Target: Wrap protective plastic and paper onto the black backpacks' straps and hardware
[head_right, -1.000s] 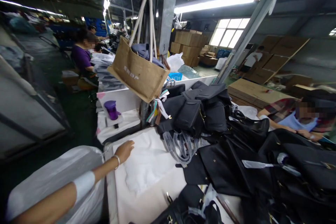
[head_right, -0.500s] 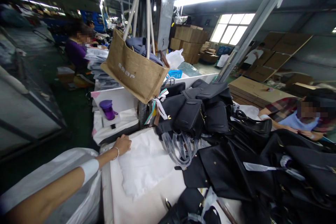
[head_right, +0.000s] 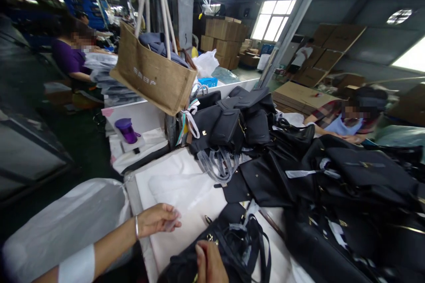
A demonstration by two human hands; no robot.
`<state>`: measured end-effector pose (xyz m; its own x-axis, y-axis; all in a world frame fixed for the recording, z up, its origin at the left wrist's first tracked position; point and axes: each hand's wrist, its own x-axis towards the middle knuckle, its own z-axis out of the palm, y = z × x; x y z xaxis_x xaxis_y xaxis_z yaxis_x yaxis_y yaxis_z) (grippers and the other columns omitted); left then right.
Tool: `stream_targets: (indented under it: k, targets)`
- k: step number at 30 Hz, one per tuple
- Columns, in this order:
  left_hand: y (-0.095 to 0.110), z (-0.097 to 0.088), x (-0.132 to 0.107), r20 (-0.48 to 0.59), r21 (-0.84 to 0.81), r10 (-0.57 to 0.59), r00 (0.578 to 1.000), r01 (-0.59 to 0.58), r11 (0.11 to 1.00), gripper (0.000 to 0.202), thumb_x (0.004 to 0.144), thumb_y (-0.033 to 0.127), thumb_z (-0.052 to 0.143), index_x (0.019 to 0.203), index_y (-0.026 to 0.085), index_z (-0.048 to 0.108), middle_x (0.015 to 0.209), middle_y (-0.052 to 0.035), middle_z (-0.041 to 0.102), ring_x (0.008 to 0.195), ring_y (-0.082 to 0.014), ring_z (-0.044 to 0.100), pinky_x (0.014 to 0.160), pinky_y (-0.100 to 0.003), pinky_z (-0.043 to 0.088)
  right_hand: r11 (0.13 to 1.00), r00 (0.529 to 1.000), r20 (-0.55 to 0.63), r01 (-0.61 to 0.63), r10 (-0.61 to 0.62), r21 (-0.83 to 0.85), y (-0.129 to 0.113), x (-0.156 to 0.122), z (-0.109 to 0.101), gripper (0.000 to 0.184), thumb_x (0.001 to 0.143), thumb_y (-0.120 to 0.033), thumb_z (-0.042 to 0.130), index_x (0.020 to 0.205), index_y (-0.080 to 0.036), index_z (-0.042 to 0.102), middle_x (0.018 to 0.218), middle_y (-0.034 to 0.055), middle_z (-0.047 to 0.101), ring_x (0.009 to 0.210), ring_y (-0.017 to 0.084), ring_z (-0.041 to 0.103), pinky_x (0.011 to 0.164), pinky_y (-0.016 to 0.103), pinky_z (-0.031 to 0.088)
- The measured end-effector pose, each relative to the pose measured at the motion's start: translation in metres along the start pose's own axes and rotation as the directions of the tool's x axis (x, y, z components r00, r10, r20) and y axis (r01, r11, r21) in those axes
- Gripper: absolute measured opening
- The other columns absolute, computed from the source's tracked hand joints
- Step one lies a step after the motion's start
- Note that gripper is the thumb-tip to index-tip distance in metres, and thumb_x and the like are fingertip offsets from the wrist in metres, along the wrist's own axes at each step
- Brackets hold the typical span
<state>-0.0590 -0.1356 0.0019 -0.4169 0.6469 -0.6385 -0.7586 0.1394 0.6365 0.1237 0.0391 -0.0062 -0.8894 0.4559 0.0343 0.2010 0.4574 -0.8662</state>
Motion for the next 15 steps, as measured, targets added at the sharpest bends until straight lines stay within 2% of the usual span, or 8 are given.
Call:
stream_targets:
  k: [2,4,6,8,11,13,15]
  targets:
    - [-0.008,0.020,-0.001,0.008,-0.017,0.008,1.000,-0.008,1.000,0.034,0.058,0.035,0.082,0.076,0.011,0.066,0.082,-0.0120,0.071,0.080,-0.0208,0.065,0.071,-0.029,0.047,0.967,0.980,0.115,-0.183,0.164,0.178,-0.011,-0.001,0.004,0.038,0.086,-0.055,0.047,0.089,-0.021,0.064,0.078,0.0048,0.068,0.070,0.020,0.064,0.063,0.027,0.051]
    - [-0.017,0.040,-0.002,-0.017,-0.026,0.035,0.999,-0.036,0.999,0.030,0.060,0.033,0.081,0.076,0.012,0.066,0.082,-0.0093,0.071,0.076,-0.0173,0.064,0.069,-0.026,0.045,0.873,0.928,0.220,-0.359,0.299,0.328,-0.020,-0.004,0.007,0.045,0.082,-0.061,0.051,0.094,-0.019,0.061,0.078,0.0052,0.067,0.065,0.018,0.063,0.055,0.026,0.049]
    - [-0.026,0.060,-0.003,-0.052,-0.034,0.066,0.996,-0.068,0.997,0.028,0.060,0.032,0.081,0.072,0.014,0.064,0.071,-0.0037,0.069,0.067,-0.0140,0.062,0.065,-0.024,0.044,0.774,0.898,0.249,-0.440,0.364,0.455,-0.025,-0.009,0.012,0.049,0.075,-0.063,0.059,0.095,-0.018,0.058,0.075,0.0044,0.066,0.062,0.017,0.061,0.050,0.024,0.047]
    - [-0.036,0.078,-0.003,-0.060,-0.040,0.084,0.995,-0.086,0.995,0.029,0.059,0.034,0.080,0.067,0.016,0.060,0.059,0.0003,0.064,0.056,-0.0130,0.059,0.058,-0.024,0.042,0.713,0.895,0.228,-0.444,0.384,0.542,-0.026,-0.014,0.017,0.050,0.069,-0.061,0.067,0.091,-0.016,0.057,0.068,0.0018,0.063,0.058,0.014,0.058,0.048,0.021,0.044]
    - [-0.046,0.098,-0.003,-0.044,-0.038,0.105,0.994,-0.107,0.994,0.033,0.058,0.040,0.080,0.065,0.016,0.058,0.050,0.0023,0.059,0.044,-0.0123,0.053,0.050,-0.025,0.037,0.673,0.898,0.184,-0.424,0.400,0.607,-0.025,-0.019,0.022,0.047,0.068,-0.060,0.068,0.078,-0.016,0.056,0.062,-0.0005,0.060,0.049,0.010,0.052,0.045,0.019,0.040]
    - [-0.049,0.102,-0.004,-0.048,-0.031,0.122,0.991,-0.124,0.992,0.035,0.057,0.042,0.081,0.065,0.015,0.059,0.050,0.0017,0.059,0.045,-0.0120,0.052,0.050,-0.025,0.037,0.686,0.902,0.151,-0.409,0.405,0.602,-0.023,-0.021,0.019,0.046,0.070,-0.060,0.066,0.072,-0.016,0.055,0.060,-0.0007,0.059,0.046,0.009,0.050,0.045,0.019,0.039]
    - [-0.049,0.097,-0.005,-0.071,-0.024,0.133,0.989,-0.135,0.991,0.036,0.056,0.042,0.081,0.066,0.015,0.060,0.055,0.0003,0.061,0.050,-0.0126,0.054,0.054,-0.025,0.039,0.740,0.915,0.118,-0.383,0.386,0.552,-0.020,-0.021,0.009,0.045,0.074,-0.061,0.061,0.071,-0.017,0.056,0.060,-0.0001,0.060,0.046,0.010,0.051,0.046,0.020,0.040]
